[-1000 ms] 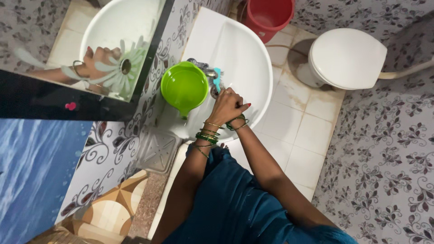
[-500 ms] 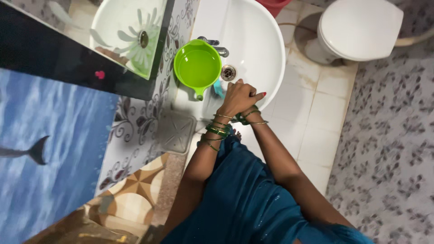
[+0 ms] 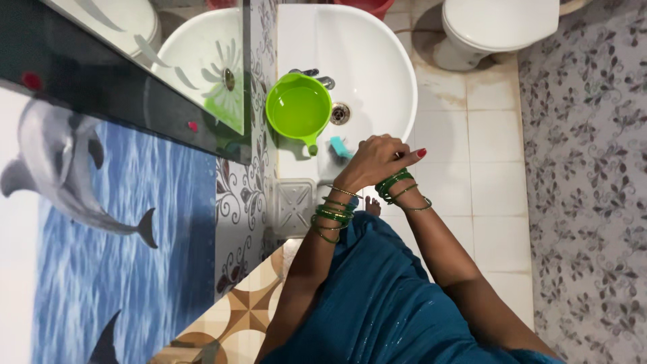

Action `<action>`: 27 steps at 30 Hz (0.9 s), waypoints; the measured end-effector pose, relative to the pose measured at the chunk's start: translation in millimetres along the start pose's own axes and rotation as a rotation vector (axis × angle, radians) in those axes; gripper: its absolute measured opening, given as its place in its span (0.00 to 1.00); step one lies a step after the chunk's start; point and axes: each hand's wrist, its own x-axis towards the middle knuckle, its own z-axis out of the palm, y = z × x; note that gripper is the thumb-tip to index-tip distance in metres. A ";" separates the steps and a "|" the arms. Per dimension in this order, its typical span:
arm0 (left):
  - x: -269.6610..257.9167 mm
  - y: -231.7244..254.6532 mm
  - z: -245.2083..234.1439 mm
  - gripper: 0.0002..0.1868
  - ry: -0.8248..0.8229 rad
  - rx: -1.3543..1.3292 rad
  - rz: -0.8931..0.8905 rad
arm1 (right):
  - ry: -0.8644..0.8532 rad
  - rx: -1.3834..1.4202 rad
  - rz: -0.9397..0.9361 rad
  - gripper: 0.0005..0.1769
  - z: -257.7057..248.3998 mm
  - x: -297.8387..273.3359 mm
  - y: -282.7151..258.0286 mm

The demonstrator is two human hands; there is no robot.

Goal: The person scrubs the interior of a white bathroom sink using a blue scrub brush. They repeatedly rinse the brush under running water from the faucet and continue scrubbing the basin and the area around the drain.

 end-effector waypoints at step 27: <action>50.4 -66.1 23.5 0.20 0.084 0.382 0.119 | 0.517 0.599 -0.211 0.18 31.2 88.7 1.4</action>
